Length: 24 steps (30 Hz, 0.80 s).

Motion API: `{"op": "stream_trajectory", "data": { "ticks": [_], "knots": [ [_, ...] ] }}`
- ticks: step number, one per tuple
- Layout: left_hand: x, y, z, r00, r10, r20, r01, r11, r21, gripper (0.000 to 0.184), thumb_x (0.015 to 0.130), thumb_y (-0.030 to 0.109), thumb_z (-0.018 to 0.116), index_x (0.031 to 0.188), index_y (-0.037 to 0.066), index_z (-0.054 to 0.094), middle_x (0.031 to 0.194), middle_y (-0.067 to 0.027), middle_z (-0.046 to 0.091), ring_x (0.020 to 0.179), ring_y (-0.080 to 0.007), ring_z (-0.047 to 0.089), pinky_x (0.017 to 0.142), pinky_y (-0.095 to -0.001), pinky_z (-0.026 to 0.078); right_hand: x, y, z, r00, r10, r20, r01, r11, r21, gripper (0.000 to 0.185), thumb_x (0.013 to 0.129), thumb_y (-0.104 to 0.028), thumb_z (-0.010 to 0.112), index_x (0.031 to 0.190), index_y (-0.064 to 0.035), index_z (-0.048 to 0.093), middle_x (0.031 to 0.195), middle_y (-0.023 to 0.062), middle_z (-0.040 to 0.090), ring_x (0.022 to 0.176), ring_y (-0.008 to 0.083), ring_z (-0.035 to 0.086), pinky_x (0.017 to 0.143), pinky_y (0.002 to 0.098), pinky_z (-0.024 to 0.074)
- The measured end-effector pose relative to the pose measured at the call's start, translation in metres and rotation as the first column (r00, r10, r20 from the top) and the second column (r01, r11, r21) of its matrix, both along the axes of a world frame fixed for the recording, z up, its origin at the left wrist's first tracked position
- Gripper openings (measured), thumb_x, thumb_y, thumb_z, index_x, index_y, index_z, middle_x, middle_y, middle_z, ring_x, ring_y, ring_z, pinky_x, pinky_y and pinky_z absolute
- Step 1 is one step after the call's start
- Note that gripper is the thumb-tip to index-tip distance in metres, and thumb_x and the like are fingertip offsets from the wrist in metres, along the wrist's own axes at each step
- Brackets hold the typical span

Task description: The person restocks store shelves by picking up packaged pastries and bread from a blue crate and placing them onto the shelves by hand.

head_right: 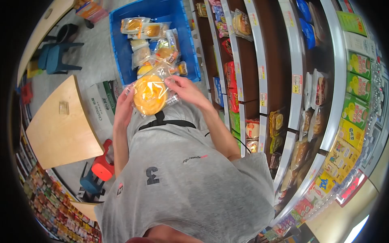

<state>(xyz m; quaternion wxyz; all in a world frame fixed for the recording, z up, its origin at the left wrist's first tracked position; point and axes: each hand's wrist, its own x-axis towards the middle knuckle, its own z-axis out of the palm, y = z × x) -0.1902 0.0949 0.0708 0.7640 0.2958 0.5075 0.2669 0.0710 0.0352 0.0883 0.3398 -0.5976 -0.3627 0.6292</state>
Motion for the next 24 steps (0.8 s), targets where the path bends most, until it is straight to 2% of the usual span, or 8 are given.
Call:
{"op": "stream_trajectory", "data": {
  "ticks": [3,8,11,13,16,18,21,24],
  "knots": [
    [0.023,0.009,-0.008,0.999,-0.033,0.040,0.029,0.994,0.103,0.037,0.104,0.022,0.055,0.137,0.004,0.055,0.123,-0.0014,0.064,0.110,-0.0079,0.059,0.090,-0.0246,0.046,0.027,0.000,-0.010,0.999,-0.013,-0.045,0.013,1.000,0.016,0.038,0.100,-0.037,0.059,0.119,-0.0050,0.066,0.080,-0.0036,0.060,0.068,0.0034,0.050,0.057,0.0225,0.0419],
    [0.081,0.019,0.001,0.993,-0.112,-0.032,0.115,0.988,0.104,0.034,0.104,0.018,0.056,0.135,0.004,0.056,0.117,0.0009,0.066,0.089,-0.0008,0.057,0.068,-0.0176,0.042,0.082,-0.007,-0.022,0.994,0.084,-0.065,-0.085,0.996,-0.007,0.055,0.097,-0.042,0.064,0.133,-0.0017,0.057,0.092,0.0010,0.067,0.079,0.0085,0.059,0.067,0.0246,0.0471],
    [0.107,0.019,-0.001,0.981,-0.169,-0.095,0.175,0.983,0.055,0.034,0.104,0.017,0.056,0.135,0.004,0.056,0.116,0.0001,0.066,0.090,-0.0018,0.057,0.068,-0.0175,0.042,0.112,-0.009,-0.031,0.971,0.166,-0.172,-0.179,0.982,-0.064,0.065,0.094,-0.046,0.067,0.138,-0.0005,0.052,0.095,0.0000,0.066,0.081,0.0094,0.059,0.071,0.0241,0.0469],
    [0.133,0.019,0.004,0.991,-0.127,-0.032,0.128,0.991,0.033,0.039,0.104,0.017,0.055,0.140,0.003,0.050,0.123,-0.0051,0.064,0.104,-0.0092,0.062,0.085,-0.0231,0.051,0.127,-0.016,-0.064,0.960,0.081,-0.268,-0.104,0.992,-0.072,0.064,0.093,-0.045,0.069,0.139,-0.0023,0.053,0.099,-0.0008,0.066,0.088,0.0087,0.058,0.078,0.0239,0.0458],
    [0.147,0.023,-0.013,0.988,-0.152,-0.008,0.152,0.988,-0.013,0.042,0.104,0.017,0.053,0.143,0.002,0.046,0.131,-0.0137,0.061,0.117,-0.0200,0.062,0.100,-0.0299,0.049,0.158,-0.026,-0.109,0.906,-0.198,-0.374,0.123,0.969,-0.216,0.050,0.097,-0.037,0.066,0.135,-0.0055,0.058,0.109,0.0001,0.066,0.097,0.0085,0.058,0.085,0.0255,0.0462],
    [0.155,0.021,-0.016,0.993,-0.115,0.017,0.116,0.993,-0.032,0.042,0.104,0.017,0.051,0.142,0.000,0.045,0.134,-0.0180,0.060,0.120,-0.0254,0.061,0.106,-0.0337,0.046,0.189,-0.027,-0.126,0.874,-0.374,-0.311,0.349,0.927,-0.135,0.052,0.094,-0.040,0.070,0.131,-0.0058,0.059,0.121,0.0030,0.066,0.110,0.0113,0.060,0.096,0.0279,0.0463],
    [0.149,0.015,-0.022,0.994,-0.111,0.003,0.111,0.989,-0.096,0.040,0.105,0.018,0.050,0.140,0.000,0.047,0.133,-0.0178,0.060,0.119,-0.0229,0.061,0.105,-0.0318,0.048,0.233,-0.017,-0.141,0.733,-0.663,-0.151,0.663,0.746,-0.057,0.043,0.099,-0.032,0.065,0.133,-0.0067,0.057,0.125,0.0029,0.063,0.113,0.0122,0.059,0.100,0.0301,0.0444],
    [0.132,0.003,-0.032,0.995,-0.095,-0.031,0.089,0.986,-0.141,0.038,0.105,0.019,0.050,0.138,0.001,0.049,0.132,-0.0177,0.061,0.118,-0.0217,0.062,0.104,-0.0308,0.049,0.286,-0.004,-0.164,0.489,-0.759,-0.430,0.850,0.526,0.038,0.049,0.103,-0.030,0.058,0.143,-0.0043,0.046,0.142,0.0062,0.053,0.129,0.0177,0.052,0.108,0.0353,0.0429]
  ]
}}
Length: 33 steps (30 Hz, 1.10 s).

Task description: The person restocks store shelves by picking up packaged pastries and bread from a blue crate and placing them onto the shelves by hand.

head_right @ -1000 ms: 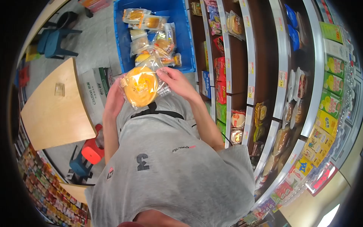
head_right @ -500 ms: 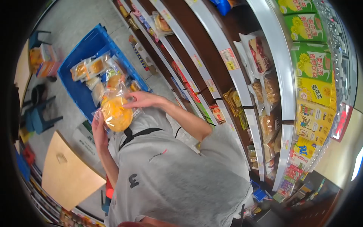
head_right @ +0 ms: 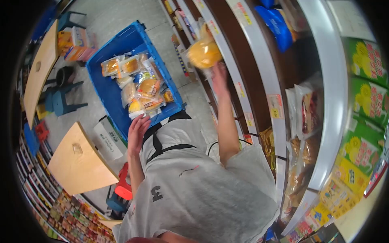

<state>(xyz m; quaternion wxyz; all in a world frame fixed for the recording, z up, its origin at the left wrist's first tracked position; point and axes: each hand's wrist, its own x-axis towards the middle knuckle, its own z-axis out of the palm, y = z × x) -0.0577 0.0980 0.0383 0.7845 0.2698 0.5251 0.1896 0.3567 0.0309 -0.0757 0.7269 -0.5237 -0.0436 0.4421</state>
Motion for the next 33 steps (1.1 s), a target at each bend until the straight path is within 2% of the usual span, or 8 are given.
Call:
{"op": "stream_trajectory", "data": {
  "ticks": [2,3,4,6,9,23,29,33],
  "knots": [
    [-0.011,-0.008,-0.007,0.999,0.043,-0.021,-0.044,0.999,-0.031,0.036,0.105,0.020,0.050,0.136,0.002,0.050,0.129,-0.0172,0.063,0.117,-0.0217,0.063,0.102,-0.0308,0.050,0.036,0.017,-0.013,0.985,-0.156,0.077,0.139,0.972,0.192,0.051,0.102,-0.026,0.058,0.144,-0.0017,0.045,0.146,0.0101,0.049,0.131,0.0204,0.050,0.110,0.0358,0.0414],
    [-0.017,-0.011,-0.012,0.998,0.063,-0.026,-0.064,0.997,-0.046,0.036,0.105,0.020,0.050,0.136,0.002,0.050,0.129,-0.0173,0.063,0.116,-0.0217,0.063,0.102,-0.0308,0.050,0.073,0.001,-0.075,0.607,-0.029,0.795,0.209,0.970,-0.125,0.037,0.102,-0.022,0.057,0.131,-0.0005,0.058,0.122,0.0113,0.064,0.118,0.0183,0.058,0.101,0.0351,0.0449],
    [-0.022,-0.013,-0.015,0.996,0.080,-0.034,-0.081,0.996,-0.032,0.036,0.105,0.020,0.050,0.136,0.002,0.050,0.129,-0.0173,0.063,0.116,-0.0217,0.063,0.102,-0.0308,0.050,0.093,0.001,-0.082,0.601,-0.086,0.795,0.309,0.942,-0.132,0.036,0.102,-0.022,0.057,0.132,-0.0006,0.058,0.122,0.0111,0.064,0.117,0.0182,0.058,0.101,0.0350,0.0451],
    [-0.036,-0.024,-0.023,0.992,0.080,-0.102,-0.089,0.992,-0.089,0.035,0.105,0.020,0.051,0.135,0.003,0.051,0.128,-0.0172,0.064,0.114,-0.0221,0.064,0.101,-0.0319,0.051,0.111,0.011,-0.077,0.853,-0.405,0.330,0.425,0.905,0.013,0.036,0.102,-0.022,0.057,0.132,-0.0008,0.058,0.122,0.0109,0.064,0.117,0.0180,0.058,0.100,0.0348,0.0455],
    [-0.055,-0.038,-0.040,0.986,0.059,-0.156,-0.080,0.988,-0.135,0.035,0.104,0.022,0.051,0.134,0.004,0.052,0.128,-0.0175,0.064,0.113,-0.0231,0.065,0.102,-0.0340,0.051,0.140,0.016,-0.088,0.839,-0.486,0.245,0.508,0.861,-0.030,0.036,0.102,-0.021,0.057,0.132,-0.0011,0.057,0.122,0.0105,0.064,0.116,0.0177,0.058,0.100,0.0345,0.0461],
    [-0.026,-0.004,-0.065,0.981,-0.075,-0.178,0.056,0.992,-0.110,0.029,0.106,0.017,0.047,0.132,0.006,0.054,0.126,-0.0146,0.065,0.112,-0.0206,0.064,0.099,-0.0311,0.052,0.175,0.018,-0.108,0.777,-0.524,0.349,0.592,0.797,-0.121,0.036,0.101,-0.021,0.058,0.132,-0.0024,0.057,0.122,0.0087,0.063,0.111,0.0163,0.060,0.096,0.0331,0.0489],
    [-0.022,0.016,-0.095,0.980,-0.086,-0.178,0.056,0.985,-0.165,0.031,0.104,0.020,0.051,0.131,0.003,0.053,0.124,-0.0141,0.065,0.109,-0.0211,0.065,0.098,-0.0344,0.052,0.138,0.006,-0.085,0.710,-0.360,0.605,0.634,0.701,-0.326,0.036,0.101,-0.020,0.058,0.132,-0.0030,0.056,0.122,0.0079,0.063,0.109,0.0156,0.061,0.095,0.0325,0.0500],
    [-0.012,0.085,-0.182,0.962,-0.050,-0.270,0.100,0.980,0.174,0.034,0.100,0.022,0.059,0.126,0.001,0.055,0.110,-0.0098,0.066,0.096,-0.0163,0.064,0.085,-0.0312,0.054,0.026,-0.009,-0.044,0.700,-0.237,0.674,0.591,0.721,-0.360,0.036,0.101,-0.020,0.059,0.133,-0.0034,0.056,0.122,0.0074,0.063,0.108,0.0152,0.061,0.094,0.0322,0.0508]
  ]
}}
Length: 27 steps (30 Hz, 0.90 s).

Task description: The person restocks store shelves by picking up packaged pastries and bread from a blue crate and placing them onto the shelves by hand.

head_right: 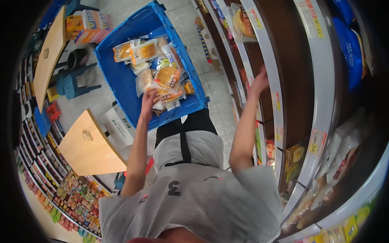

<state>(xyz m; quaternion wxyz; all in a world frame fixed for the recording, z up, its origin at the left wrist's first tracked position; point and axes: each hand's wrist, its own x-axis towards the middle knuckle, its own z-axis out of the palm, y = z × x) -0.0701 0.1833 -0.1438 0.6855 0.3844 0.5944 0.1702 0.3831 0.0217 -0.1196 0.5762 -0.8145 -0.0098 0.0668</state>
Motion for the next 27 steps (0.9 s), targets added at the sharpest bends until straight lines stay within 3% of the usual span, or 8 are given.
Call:
{"op": "stream_trajectory", "data": {
  "ticks": [1,4,5,10,16,18,22,27],
  "knots": [
    [-0.001,0.023,-0.032,0.979,-0.132,-0.153,0.161,0.969,0.190,0.040,0.097,0.025,0.063,0.125,-0.001,0.055,0.108,-0.0129,0.066,0.093,-0.0211,0.065,0.082,-0.0339,0.054,-0.038,-0.004,-0.004,0.994,0.045,0.095,-0.066,0.972,0.227,0.020,0.101,-0.017,0.059,0.116,-0.0033,0.062,0.104,0.0043,0.066,0.091,0.0134,0.062,0.082,0.0287,0.0519],
    [0.018,0.080,-0.074,0.605,-0.178,-0.776,0.713,0.555,0.428,0.064,0.086,0.040,0.074,0.125,-0.006,0.054,0.108,-0.0248,0.068,0.095,-0.0385,0.068,0.083,-0.0425,0.055,-0.158,-0.039,0.014,0.909,0.413,-0.049,-0.409,0.909,0.086,0.021,0.102,-0.017,0.058,0.114,-0.0008,0.063,0.105,0.0067,0.068,0.094,0.0139,0.064,0.082,0.0288,0.0519],
    [0.020,0.095,-0.096,0.617,-0.184,-0.765,0.704,0.565,0.431,0.064,0.086,0.040,0.074,0.125,-0.006,0.054,0.108,-0.0248,0.068,0.095,-0.0385,0.068,0.083,-0.0425,0.055,-0.196,-0.041,0.036,0.883,0.426,-0.198,-0.421,0.904,0.070,0.016,0.101,-0.014,0.059,0.109,-0.0015,0.066,0.106,0.0071,0.069,0.097,0.0140,0.065,0.083,0.0297,0.0527],
    [0.038,0.116,-0.122,0.303,-0.704,-0.642,0.795,0.558,-0.237,0.071,0.076,0.052,0.079,0.119,-0.003,0.063,0.112,-0.0283,0.068,0.107,-0.0405,0.067,0.089,-0.0471,0.053,-0.247,-0.042,0.090,0.324,0.882,-0.343,-0.942,0.333,-0.033,0.017,0.095,-0.009,0.062,0.109,-0.0028,0.067,0.098,0.0129,0.071,0.086,0.0244,0.070,0.076,0.0328,0.0542],
    [0.012,0.078,-0.104,0.577,-0.348,-0.739,0.708,0.664,0.240,0.021,0.086,0.022,0.064,0.091,0.002,0.066,0.095,-0.0255,0.070,0.093,-0.0441,0.067,0.080,-0.0524,0.052,-0.243,-0.015,0.086,0.485,0.853,-0.193,-0.870,0.449,-0.203,0.019,0.094,-0.010,0.063,0.111,-0.0031,0.067,0.099,0.0152,0.071,0.086,0.0289,0.070,0.077,0.0361,0.0546],
    [-0.003,0.074,-0.096,0.748,-0.277,-0.603,0.527,0.800,0.286,0.018,0.086,0.018,0.062,0.096,0.003,0.065,0.093,-0.0249,0.069,0.092,-0.0421,0.065,0.081,-0.0502,0.050,-0.243,0.002,0.080,0.553,0.785,-0.281,-0.830,0.549,-0.099,0.019,0.094,-0.011,0.063,0.112,-0.0038,0.067,0.099,0.0146,0.072,0.086,0.0286,0.070,0.078,0.0362,0.0552],
    [-0.023,0.057,-0.066,0.893,-0.280,-0.353,0.429,0.766,0.479,0.006,0.089,0.007,0.060,0.093,0.002,0.058,0.095,-0.0195,0.061,0.090,-0.0342,0.056,0.084,-0.0406,0.047,-0.242,0.034,0.076,0.417,0.867,-0.275,-0.909,0.406,-0.097,0.029,0.094,-0.016,0.065,0.120,-0.0028,0.063,0.108,0.0144,0.070,0.099,0.0277,0.069,0.086,0.0366,0.0542],
    [-0.030,0.052,0.107,0.849,-0.529,0.022,0.499,0.813,0.301,0.004,0.098,0.004,0.055,0.096,0.005,0.052,0.097,-0.0078,0.055,0.100,-0.0167,0.055,0.088,-0.0297,0.045,-0.223,0.090,0.107,0.395,0.918,0.031,-0.867,0.384,-0.317,0.061,0.087,-0.032,0.075,0.136,-0.0037,0.053,0.128,0.0182,0.061,0.120,0.0334,0.059,0.103,0.0408,0.0457]
  ]
}}
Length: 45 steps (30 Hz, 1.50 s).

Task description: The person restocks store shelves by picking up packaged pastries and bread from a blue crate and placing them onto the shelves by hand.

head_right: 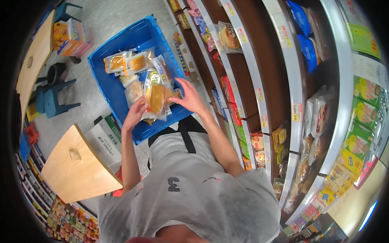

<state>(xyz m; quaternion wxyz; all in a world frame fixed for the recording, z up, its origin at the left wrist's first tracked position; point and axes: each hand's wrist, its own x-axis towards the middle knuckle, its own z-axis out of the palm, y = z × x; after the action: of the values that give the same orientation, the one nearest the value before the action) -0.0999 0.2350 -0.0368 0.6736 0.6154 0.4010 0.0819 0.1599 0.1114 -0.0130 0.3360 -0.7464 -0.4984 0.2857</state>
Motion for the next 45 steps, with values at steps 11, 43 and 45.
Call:
{"op": "stream_trajectory", "data": {
  "ticks": [11,43,45],
  "knots": [
    [0.054,-0.003,0.062,0.903,0.386,0.190,-0.314,0.893,-0.323,0.022,0.105,0.020,0.049,0.121,0.009,0.059,0.139,-0.0122,0.057,0.120,-0.0216,0.060,0.109,-0.0364,0.042,0.111,-0.009,-0.001,0.692,-0.161,-0.704,0.087,0.986,-0.140,0.041,0.092,-0.022,0.073,0.126,-0.0027,0.061,0.115,0.0047,0.069,0.107,0.0131,0.063,0.097,0.0293,0.0481],
    [0.045,-0.078,-0.180,0.652,0.274,-0.708,-0.205,0.962,0.183,0.067,0.080,0.048,0.076,0.121,0.003,0.049,0.106,-0.0279,0.067,0.104,-0.0449,0.065,0.088,-0.0509,0.051,-0.027,-0.064,-0.059,0.880,0.114,-0.462,-0.303,0.883,-0.359,0.026,0.096,-0.023,0.066,0.117,-0.0067,0.065,0.097,0.0080,0.071,0.088,0.0163,0.067,0.080,0.0315,0.0540],
    [0.045,-0.087,-0.194,0.622,0.361,-0.695,-0.256,0.932,0.256,0.059,0.083,0.043,0.075,0.117,0.003,0.050,0.103,-0.0266,0.068,0.102,-0.0448,0.066,0.087,-0.0508,0.051,-0.027,-0.062,-0.061,0.909,0.085,-0.408,-0.265,0.874,-0.408,0.028,0.096,-0.025,0.066,0.118,-0.0077,0.065,0.100,0.0107,0.071,0.091,0.0202,0.068,0.084,0.0349,0.0543]
  ]
}}
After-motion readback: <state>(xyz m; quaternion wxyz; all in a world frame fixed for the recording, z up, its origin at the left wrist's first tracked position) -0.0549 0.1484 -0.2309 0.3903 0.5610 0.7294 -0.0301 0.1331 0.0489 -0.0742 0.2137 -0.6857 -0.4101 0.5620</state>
